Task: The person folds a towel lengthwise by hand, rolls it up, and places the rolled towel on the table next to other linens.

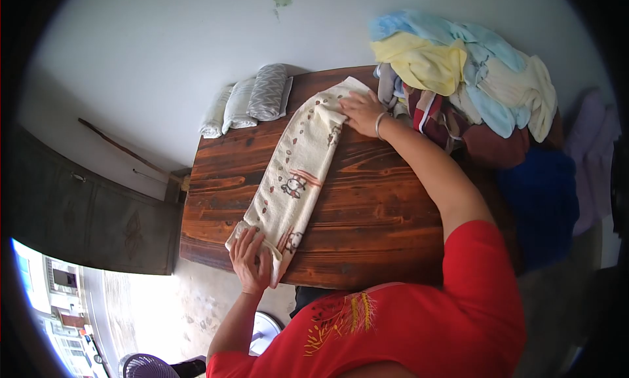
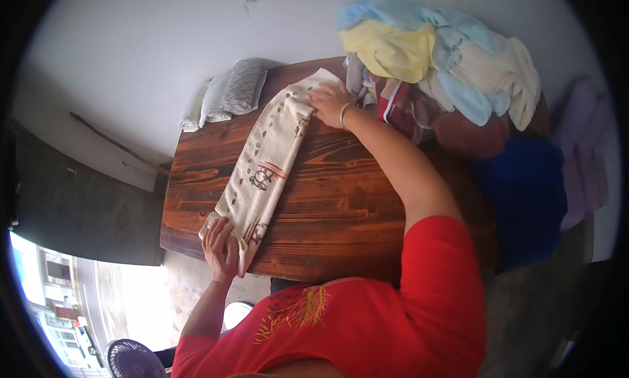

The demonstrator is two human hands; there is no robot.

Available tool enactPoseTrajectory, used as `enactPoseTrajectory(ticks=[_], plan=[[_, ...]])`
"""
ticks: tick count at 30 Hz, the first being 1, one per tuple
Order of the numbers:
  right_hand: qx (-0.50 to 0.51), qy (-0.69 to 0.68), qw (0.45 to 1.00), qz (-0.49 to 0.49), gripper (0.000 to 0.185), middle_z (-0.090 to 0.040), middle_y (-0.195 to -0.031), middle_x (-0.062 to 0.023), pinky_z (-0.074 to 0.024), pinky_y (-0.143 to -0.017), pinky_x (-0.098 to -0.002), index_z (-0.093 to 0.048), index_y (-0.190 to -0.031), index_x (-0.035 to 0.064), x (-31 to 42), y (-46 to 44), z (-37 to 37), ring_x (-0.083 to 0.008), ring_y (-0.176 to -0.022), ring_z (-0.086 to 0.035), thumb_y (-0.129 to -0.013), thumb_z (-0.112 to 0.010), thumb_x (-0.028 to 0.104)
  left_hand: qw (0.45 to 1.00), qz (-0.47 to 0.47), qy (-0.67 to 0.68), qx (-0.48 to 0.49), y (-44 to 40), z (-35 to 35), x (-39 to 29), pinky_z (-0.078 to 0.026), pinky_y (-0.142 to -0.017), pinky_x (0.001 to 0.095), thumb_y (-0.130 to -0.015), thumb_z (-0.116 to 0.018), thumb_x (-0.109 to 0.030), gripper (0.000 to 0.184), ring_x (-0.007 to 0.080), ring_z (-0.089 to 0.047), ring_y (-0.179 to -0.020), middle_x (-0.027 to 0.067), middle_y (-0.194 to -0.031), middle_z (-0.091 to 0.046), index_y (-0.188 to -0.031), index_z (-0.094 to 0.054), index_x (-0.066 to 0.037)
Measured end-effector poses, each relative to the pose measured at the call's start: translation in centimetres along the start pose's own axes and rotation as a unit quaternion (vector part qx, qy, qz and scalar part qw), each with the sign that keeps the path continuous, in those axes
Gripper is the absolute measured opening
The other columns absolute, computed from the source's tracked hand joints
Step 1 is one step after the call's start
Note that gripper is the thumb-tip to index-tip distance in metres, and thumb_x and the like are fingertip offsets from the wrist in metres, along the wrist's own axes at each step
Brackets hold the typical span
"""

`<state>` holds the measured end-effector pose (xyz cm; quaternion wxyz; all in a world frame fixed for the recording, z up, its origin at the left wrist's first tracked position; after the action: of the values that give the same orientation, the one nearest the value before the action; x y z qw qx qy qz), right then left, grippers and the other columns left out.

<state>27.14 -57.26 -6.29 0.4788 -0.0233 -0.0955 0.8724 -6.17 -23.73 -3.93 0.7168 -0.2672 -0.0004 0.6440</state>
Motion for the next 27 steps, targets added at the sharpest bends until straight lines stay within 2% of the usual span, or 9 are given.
enactPoseTrajectory(ticks=[7,11,15,16,19,21,23,25,27], plan=[[0.000,0.014,0.998,-0.068,0.042,-0.039,-0.153,0.0012,-0.0093,-0.117,-0.0637,-0.054,-0.138,0.0316,-1.2,-3.2,0.7,-0.0244,-0.148,-0.022,-0.098,-0.045,0.023,1.000,0.016,-0.004,-0.007,-0.2,0.2,-0.3,-0.028,-0.113,0.0484,-0.084,-0.061,-0.021,0.034,0.0329,-0.050,-0.131,0.0128,-0.131,-0.062,-0.114,-0.069,-0.008],[-0.029,0.088,0.993,-0.068,0.041,-0.041,-0.151,-0.0035,-0.0183,-0.112,-0.0623,-0.056,-0.135,0.0354,-1.2,-5.4,1.0,-0.0258,-0.146,-0.027,-0.098,-0.043,0.022,0.999,0.030,-0.006,-0.014,-0.3,0.2,-0.5,-0.028,-0.113,0.0483,-0.084,-0.063,-0.022,0.034,0.0313,-0.050,-0.131,0.0116,-0.131,-0.062,-0.115,-0.069,-0.009],[0.046,-0.017,0.992,-0.119,0.045,-0.034,-0.157,-0.0041,-0.0266,-0.111,-0.0558,-0.053,-0.138,0.0328,-1.5,-5.1,1.8,-0.0270,-0.145,-0.027,-0.096,-0.044,0.017,0.999,0.037,-0.019,-0.021,-0.3,-0.1,-0.4,-0.029,-0.113,0.0479,-0.084,-0.064,-0.023,0.034,0.0310,-0.049,-0.132,0.0108,-0.132,-0.061,-0.116,-0.069,-0.010],[0.055,0.011,0.992,-0.116,0.046,-0.043,-0.150,-0.0031,-0.0288,-0.110,-0.0554,-0.050,-0.140,0.0345,-1.4,-5.3,1.8,-0.0259,-0.144,-0.029,-0.098,-0.042,0.019,0.999,0.038,-0.027,-0.014,-0.2,-0.1,-0.3,-0.029,-0.113,0.0479,-0.085,-0.064,-0.024,0.037,0.0312,-0.048,-0.133,0.0106,-0.134,-0.060,-0.119,-0.067,-0.011],[0.001,0.046,0.989,-0.138,0.053,-0.036,-0.155,-0.0036,-0.0296,-0.112,-0.0545,-0.042,-0.146,0.0303,0.2,-4.5,2.7,-0.0275,-0.147,-0.026,-0.095,-0.048,0.017,0.998,0.037,-0.057,-0.008,-0.4,-0.3,-0.5,-0.029,-0.113,0.0480,-0.086,-0.064,-0.025,0.039,0.0312,-0.046,-0.135,0.0104,-0.137,-0.058,-0.123,-0.066,-0.012],[0.026,0.006,0.997,-0.074,0.059,-0.029,-0.160,-0.0043,-0.0302,-0.115,-0.0510,-0.039,-0.147,0.0242,2.9,-2.8,4.9,-0.0293,-0.148,-0.025,-0.091,-0.053,0.014,0.996,0.061,-0.069,0.009,-0.6,-0.5,-0.9,-0.025,-0.115,0.0484,-0.088,-0.062,-0.028,0.042,0.0315,-0.041,-0.138,0.0106,-0.142,-0.053,-0.127,-0.064,-0.013],[-0.078,-0.061,0.994,0.052,0.053,-0.044,-0.148,-0.0120,-0.0422,-0.107,-0.0454,-0.045,-0.141,0.0148,7.2,0.7,6.6,-0.0300,-0.137,-0.042,-0.089,-0.055,0.013,0.993,0.070,-0.093,0.016,-0.7,-0.9,-1.5,-0.022,-0.116,0.0488,-0.089,-0.060,-0.031,0.044,0.0317,-0.038,-0.140,0.0107,-0.145,-0.050,-0.130,-0.062,-0.014],[-0.132,-0.130,0.970,0.156,0.046,-0.050,-0.139,-0.0132,-0.0466,-0.100,-0.0468,-0.055,-0.131,0.0133,11.6,3.7,5.1,-0.0299,-0.132,-0.047,-0.089,-0.061,0.033,0.992,0.064,-0.104,0.032,-1.0,-1.5,-2.2,-0.021,-0.117,0.0494,-0.090,-0.058,-0.034,0.048,0.0321,-0.036,-0.141,0.0111,-0.148,-0.047,-0.134,-0.059,-0.014],[-0.085,-0.102,0.965,0.227,0.054,-0.045,-0.148,-0.0090,-0.0366,-0.108,-0.0483,-0.054,-0.135,0.0189,15.0,6.4,3.2,-0.0288,-0.139,-0.038,-0.093,-0.052,0.052,0.992,0.046,-0.107,0.042,-1.5,-2.3,-2.8,-0.020,-0.117,0.0499,-0.091,-0.057,-0.036,0.050,0.0324,-0.034,-0.142,0.0112,-0.149,-0.045,-0.136,-0.057,-0.014]])
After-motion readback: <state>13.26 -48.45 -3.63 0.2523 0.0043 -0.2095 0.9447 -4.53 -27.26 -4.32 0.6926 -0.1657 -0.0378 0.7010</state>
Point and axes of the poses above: each hand's wrist, its own y-axis away from the middle knuckle, its own z-axis out of the back of the hand, x = y × z, the point moved 2 cm from there along -y, towards the middle knuckle
